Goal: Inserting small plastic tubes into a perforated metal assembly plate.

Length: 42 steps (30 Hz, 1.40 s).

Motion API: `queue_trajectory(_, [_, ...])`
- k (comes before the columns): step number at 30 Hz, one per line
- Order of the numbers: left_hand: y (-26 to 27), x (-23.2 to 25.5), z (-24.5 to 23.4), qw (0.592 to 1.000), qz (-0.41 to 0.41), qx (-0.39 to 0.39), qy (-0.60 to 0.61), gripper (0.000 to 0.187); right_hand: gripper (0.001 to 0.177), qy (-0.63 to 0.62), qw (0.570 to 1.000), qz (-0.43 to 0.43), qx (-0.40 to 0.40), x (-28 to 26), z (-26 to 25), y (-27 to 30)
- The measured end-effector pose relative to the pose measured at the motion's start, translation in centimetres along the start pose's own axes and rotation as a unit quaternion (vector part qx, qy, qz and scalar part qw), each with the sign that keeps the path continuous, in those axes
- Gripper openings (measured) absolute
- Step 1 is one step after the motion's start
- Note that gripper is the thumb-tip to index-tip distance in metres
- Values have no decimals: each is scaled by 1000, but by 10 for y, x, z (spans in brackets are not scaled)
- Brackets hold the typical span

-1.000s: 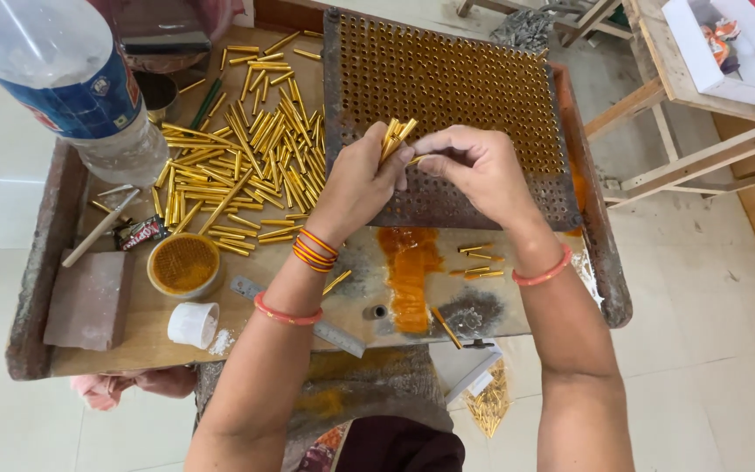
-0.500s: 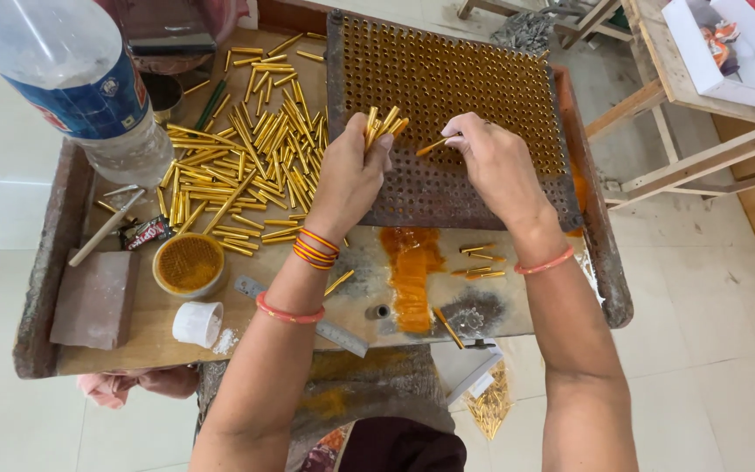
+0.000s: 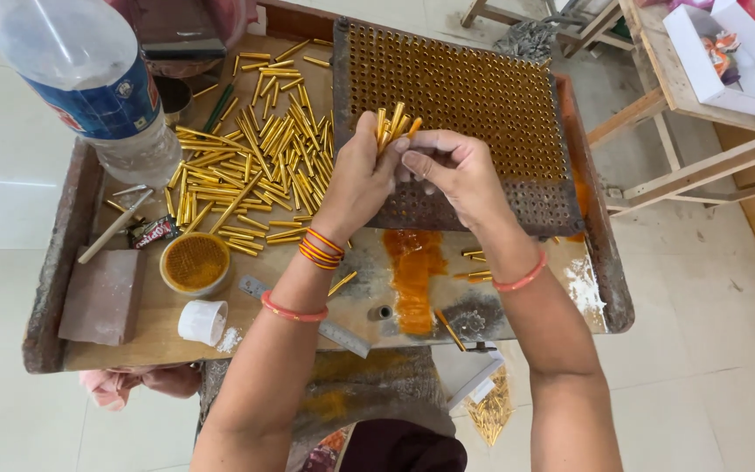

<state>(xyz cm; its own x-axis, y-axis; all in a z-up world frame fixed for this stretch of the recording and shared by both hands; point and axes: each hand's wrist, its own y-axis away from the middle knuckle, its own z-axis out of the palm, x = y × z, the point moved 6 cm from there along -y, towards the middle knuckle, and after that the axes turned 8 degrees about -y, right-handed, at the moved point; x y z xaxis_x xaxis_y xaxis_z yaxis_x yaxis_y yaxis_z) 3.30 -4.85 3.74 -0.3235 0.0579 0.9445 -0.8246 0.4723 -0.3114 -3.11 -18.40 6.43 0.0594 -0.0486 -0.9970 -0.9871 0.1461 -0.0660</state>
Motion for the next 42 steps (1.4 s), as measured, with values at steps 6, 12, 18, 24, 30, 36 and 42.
queue_trajectory(6, [-5,-23,-8,992,44,92,-74,19,9,-104,993,-3,51,-27,-16,9])
queue_trajectory(12, [-1,-8,-13,997,12,71,-25,14,9,355,928,-114,-5,-52,-35,29])
queue_trajectory(18, [-4,-22,-11,997,22,60,-48,18,14,414,875,-252,15,-54,-27,33])
queue_trajectory(24, [-2,-16,-11,997,7,56,-50,18,16,487,839,-243,7,-47,-24,30])
queue_trajectory(30, [-1,-12,-8,999,14,42,-31,17,16,516,825,-233,-11,-47,-19,24])
queue_trajectory(36, [-1,-10,-4,999,21,11,-29,23,27,637,715,-288,1,-40,-4,4])
queue_trajectory(42, [-1,-5,2,998,26,-53,-37,21,30,101,989,-92,-59,-25,-12,1])
